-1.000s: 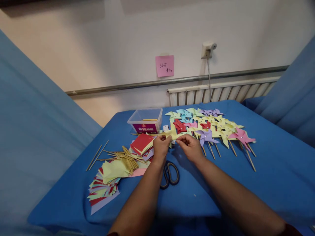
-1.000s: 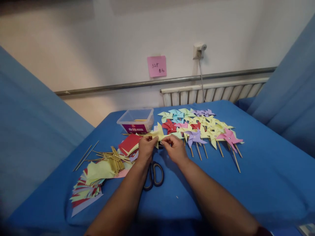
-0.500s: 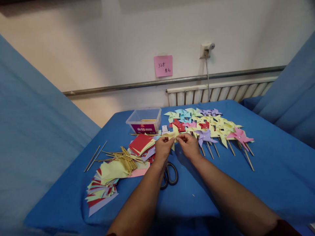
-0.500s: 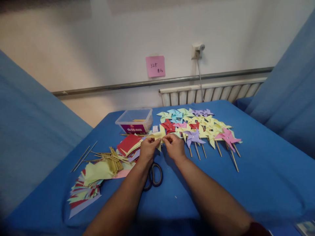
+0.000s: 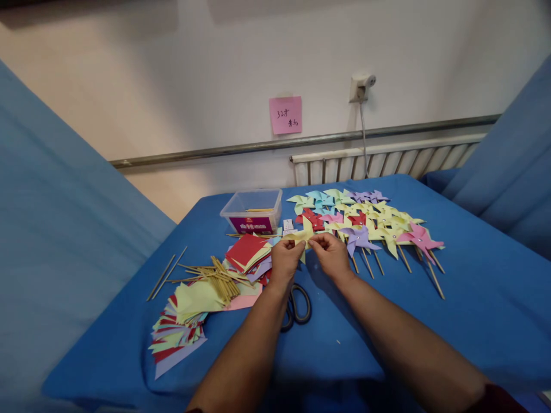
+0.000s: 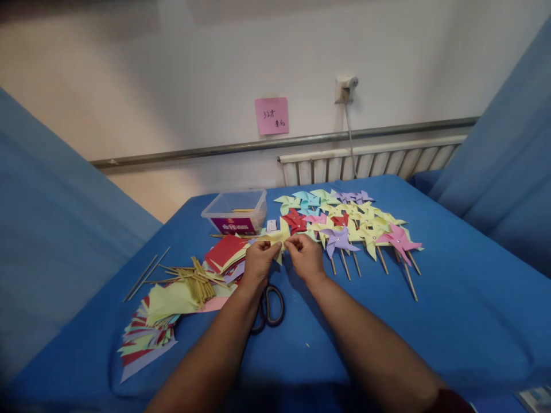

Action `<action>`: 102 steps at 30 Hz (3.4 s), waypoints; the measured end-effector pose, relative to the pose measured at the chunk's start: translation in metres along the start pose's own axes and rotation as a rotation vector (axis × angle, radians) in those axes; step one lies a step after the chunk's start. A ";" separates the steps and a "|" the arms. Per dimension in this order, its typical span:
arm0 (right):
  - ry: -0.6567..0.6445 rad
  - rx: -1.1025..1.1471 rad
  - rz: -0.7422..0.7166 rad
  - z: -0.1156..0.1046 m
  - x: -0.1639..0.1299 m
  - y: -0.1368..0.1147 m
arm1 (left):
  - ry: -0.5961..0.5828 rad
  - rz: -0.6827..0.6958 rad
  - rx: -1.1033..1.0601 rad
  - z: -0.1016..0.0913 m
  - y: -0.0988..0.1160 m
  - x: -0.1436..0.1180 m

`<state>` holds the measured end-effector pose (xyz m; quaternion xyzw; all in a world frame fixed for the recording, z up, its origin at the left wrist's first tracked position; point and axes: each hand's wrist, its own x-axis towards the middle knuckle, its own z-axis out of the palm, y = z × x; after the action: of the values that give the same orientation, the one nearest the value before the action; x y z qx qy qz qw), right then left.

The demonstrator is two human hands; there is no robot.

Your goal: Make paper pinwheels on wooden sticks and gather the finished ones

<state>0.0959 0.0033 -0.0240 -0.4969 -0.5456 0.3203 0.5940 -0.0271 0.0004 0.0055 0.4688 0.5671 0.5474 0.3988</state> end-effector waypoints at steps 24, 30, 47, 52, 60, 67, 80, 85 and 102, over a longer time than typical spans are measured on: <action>0.005 -0.035 -0.033 -0.001 -0.001 -0.005 | -0.001 0.043 0.072 0.001 0.003 -0.002; -0.002 -0.052 -0.030 -0.002 -0.002 -0.010 | 0.029 0.165 0.132 0.000 0.005 -0.003; -0.012 0.097 0.020 -0.006 0.007 -0.007 | -0.021 0.167 0.117 -0.001 0.010 -0.005; -0.084 0.108 0.029 -0.009 0.009 -0.008 | -0.037 0.154 0.100 -0.002 0.009 -0.004; -0.164 0.148 0.077 -0.008 0.006 -0.004 | -0.033 0.146 0.097 -0.002 0.009 -0.005; -0.135 0.111 0.077 -0.009 0.007 -0.003 | -0.050 0.126 0.094 -0.001 0.012 -0.007; -0.124 0.164 0.124 -0.007 0.002 -0.007 | -0.061 -0.005 -0.045 0.000 0.014 -0.008; -0.118 0.263 0.148 -0.007 0.000 -0.005 | -0.068 -0.015 -0.043 0.001 0.012 -0.007; 0.179 -0.577 -0.515 -0.010 0.003 -0.013 | -0.060 0.094 -0.190 0.016 0.013 -0.025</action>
<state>0.1039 -0.0006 -0.0098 -0.5162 -0.6660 -0.0504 0.5361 -0.0043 -0.0203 0.0151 0.4713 0.4779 0.6022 0.4322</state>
